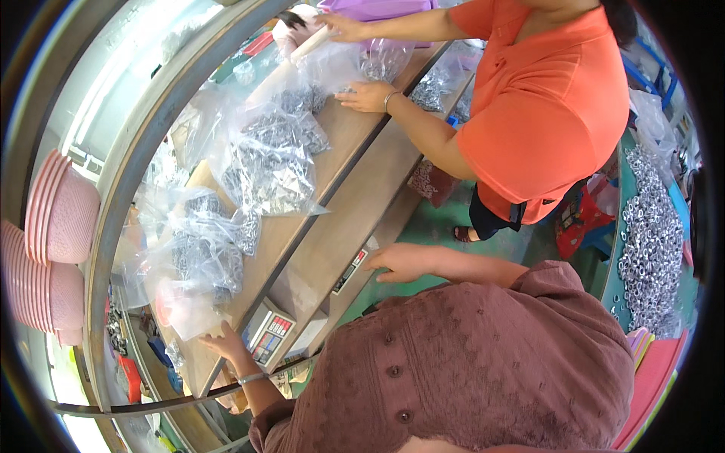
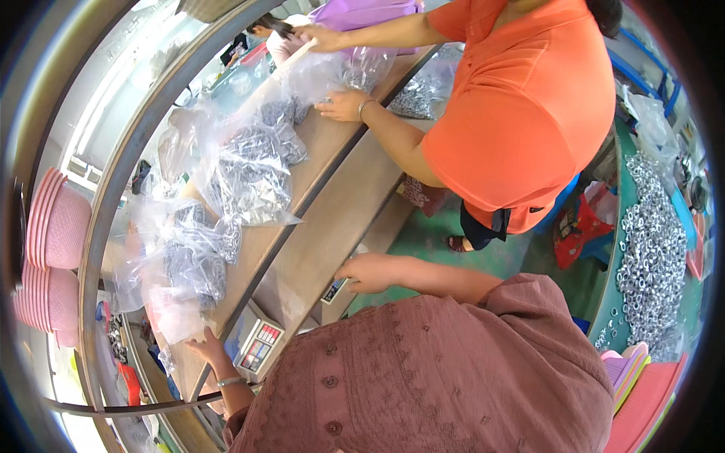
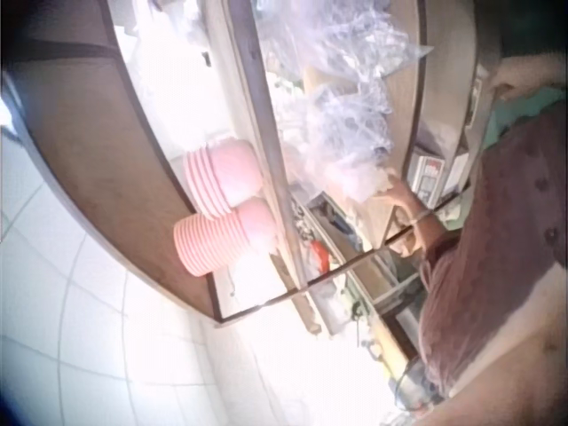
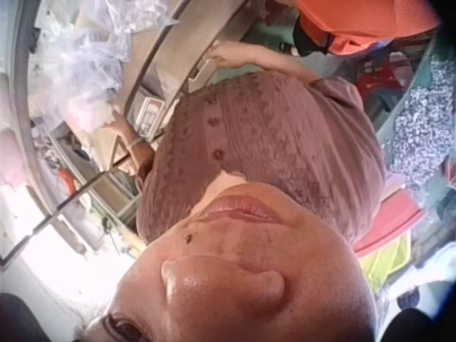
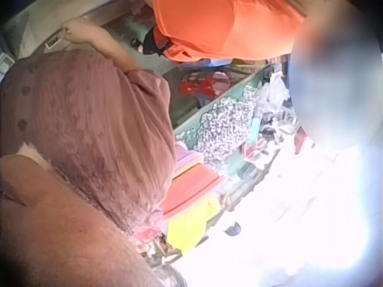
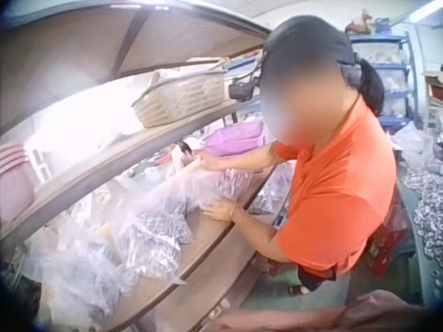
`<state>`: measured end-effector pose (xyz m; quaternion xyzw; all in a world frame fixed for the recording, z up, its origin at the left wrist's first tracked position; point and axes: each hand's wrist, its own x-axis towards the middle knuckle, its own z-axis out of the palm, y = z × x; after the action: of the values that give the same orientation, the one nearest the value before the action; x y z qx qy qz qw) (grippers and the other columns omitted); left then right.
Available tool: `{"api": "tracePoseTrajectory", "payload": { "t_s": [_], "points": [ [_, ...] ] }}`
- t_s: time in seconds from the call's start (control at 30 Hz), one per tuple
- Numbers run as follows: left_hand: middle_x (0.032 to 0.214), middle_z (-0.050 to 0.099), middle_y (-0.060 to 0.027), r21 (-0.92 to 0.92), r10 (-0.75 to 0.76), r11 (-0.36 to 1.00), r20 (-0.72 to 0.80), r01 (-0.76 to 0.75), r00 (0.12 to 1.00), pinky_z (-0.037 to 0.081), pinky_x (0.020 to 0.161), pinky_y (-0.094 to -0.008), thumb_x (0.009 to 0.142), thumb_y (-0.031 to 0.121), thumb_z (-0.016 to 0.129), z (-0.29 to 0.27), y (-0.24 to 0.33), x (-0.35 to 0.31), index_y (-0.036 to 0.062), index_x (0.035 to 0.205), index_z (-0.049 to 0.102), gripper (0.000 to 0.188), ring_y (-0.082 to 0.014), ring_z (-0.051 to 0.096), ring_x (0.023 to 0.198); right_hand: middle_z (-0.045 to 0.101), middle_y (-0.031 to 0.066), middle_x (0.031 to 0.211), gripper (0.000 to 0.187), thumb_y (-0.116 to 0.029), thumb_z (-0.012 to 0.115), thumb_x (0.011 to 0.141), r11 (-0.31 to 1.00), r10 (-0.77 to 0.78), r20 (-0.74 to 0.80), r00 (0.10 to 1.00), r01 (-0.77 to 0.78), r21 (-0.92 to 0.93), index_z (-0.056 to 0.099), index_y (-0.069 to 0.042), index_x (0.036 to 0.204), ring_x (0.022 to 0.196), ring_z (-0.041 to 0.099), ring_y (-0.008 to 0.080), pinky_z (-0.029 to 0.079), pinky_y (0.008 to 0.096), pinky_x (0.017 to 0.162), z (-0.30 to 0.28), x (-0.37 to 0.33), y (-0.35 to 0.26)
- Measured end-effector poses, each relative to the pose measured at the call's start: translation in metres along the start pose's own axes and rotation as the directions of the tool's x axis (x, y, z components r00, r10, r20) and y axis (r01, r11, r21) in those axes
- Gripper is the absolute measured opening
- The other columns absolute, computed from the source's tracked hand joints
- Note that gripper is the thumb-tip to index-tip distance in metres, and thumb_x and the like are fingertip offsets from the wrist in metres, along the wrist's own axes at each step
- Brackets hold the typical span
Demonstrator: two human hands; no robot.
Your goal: The person sorts various metal and plastic hardware components by hand, transferring them between trays and plastic bags and occasionally comparing parts with another person.
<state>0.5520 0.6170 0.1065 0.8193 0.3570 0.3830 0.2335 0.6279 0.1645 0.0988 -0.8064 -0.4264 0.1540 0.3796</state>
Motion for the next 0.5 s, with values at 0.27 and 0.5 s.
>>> {"api": "tracePoseTrajectory", "payload": {
  "t_s": [0.27, 0.5],
  "points": [
    [0.125, 0.031, -0.0287, 0.112, -0.087, 0.991, 0.068, 0.079, 0.994, 0.035, 0.090, -0.0370, 0.074, 0.022, 0.061, -0.017, 0.011, -0.038, -0.0114, 0.129, 0.012, 0.081, -0.0368, 0.037, 0.111, 0.054, 0.0177, 0.104, 0.039, -0.020, 0.055, 0.079, 0.981, 0.179, 0.042, 0.983, -0.181, 0.069, 0.048, -0.003, 0.114, 0.089, 0.056, 0.0300, 0.044, 0.0372, 0.075, 0.000, -0.037, 0.022],
    [0.127, 0.027, -0.0290, 0.090, -0.082, 0.993, 0.144, 0.069, 0.986, 0.034, 0.090, -0.0369, 0.074, 0.019, 0.060, -0.024, 0.035, -0.065, -0.0105, 0.130, 0.011, 0.081, -0.0358, 0.036, 0.109, 0.058, 0.0178, 0.097, 0.038, -0.023, 0.056, 0.077, 0.960, 0.237, -0.014, 0.971, -0.233, 0.154, 0.052, -0.004, 0.110, 0.091, 0.055, 0.0318, 0.043, 0.0382, 0.077, 0.014, -0.051, 0.045]
  ]
}}
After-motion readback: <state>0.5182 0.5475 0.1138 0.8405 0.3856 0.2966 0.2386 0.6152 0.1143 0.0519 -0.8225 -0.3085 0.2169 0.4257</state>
